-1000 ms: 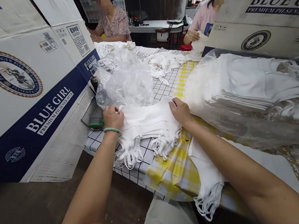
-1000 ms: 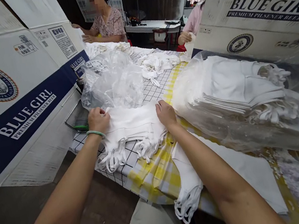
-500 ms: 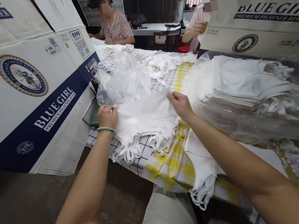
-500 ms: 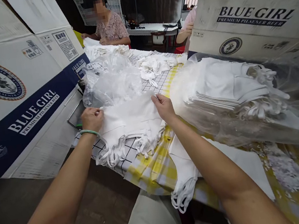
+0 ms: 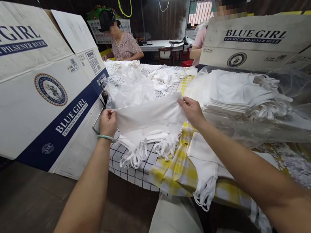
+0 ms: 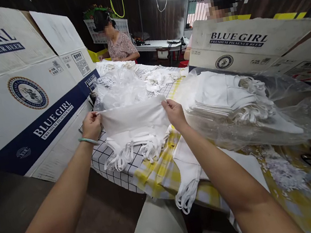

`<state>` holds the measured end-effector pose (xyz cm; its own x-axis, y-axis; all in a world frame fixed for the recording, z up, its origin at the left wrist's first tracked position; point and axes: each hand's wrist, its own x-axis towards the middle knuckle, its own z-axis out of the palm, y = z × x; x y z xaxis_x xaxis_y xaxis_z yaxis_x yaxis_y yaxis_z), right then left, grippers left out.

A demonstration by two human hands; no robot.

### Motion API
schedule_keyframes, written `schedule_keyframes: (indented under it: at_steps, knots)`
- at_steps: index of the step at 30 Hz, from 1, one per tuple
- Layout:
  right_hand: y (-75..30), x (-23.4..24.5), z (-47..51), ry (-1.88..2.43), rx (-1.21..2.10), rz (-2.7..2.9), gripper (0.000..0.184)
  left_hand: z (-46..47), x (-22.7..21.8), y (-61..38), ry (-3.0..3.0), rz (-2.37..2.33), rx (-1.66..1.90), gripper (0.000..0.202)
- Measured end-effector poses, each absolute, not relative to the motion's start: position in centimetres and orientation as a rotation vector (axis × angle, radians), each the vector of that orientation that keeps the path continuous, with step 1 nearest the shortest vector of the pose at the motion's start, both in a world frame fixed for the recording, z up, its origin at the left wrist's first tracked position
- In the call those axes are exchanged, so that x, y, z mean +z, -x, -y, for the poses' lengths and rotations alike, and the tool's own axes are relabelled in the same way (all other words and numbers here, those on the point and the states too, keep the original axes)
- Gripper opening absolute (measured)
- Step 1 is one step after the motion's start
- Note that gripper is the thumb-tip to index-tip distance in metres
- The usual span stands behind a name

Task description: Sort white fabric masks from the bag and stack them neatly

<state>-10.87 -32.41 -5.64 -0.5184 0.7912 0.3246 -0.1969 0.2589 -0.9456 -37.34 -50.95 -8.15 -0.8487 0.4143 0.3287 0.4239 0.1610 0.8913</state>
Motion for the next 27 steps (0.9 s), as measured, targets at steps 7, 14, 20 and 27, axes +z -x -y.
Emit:
schedule_keyframes:
  at_steps: [7, 14, 20, 27]
  knots:
    - [4.2, 0.2, 34.8, 0.421, 1.322, 1.532, 0.028, 53.5, -1.2, 31.9, 1.118, 1.955, -2.342, 0.021]
    - [-7.3, 4.0, 38.2, 0.385, 1.117, 1.476, 0.023, 53.6, 3.8, 24.3, 1.431, 1.722, -2.551, 0.024]
    - [-17.8, 2.7, 44.0, 0.579, 0.949, 1.466, 0.026, 54.5, 3.3, 16.5, 1.763, 1.646, -2.655, 0.016]
    - [-25.5, -3.0, 49.0, 0.834, 1.056, 1.358, 0.031, 53.5, -2.4, 10.5, 1.982, 1.966, -2.757, 0.029]
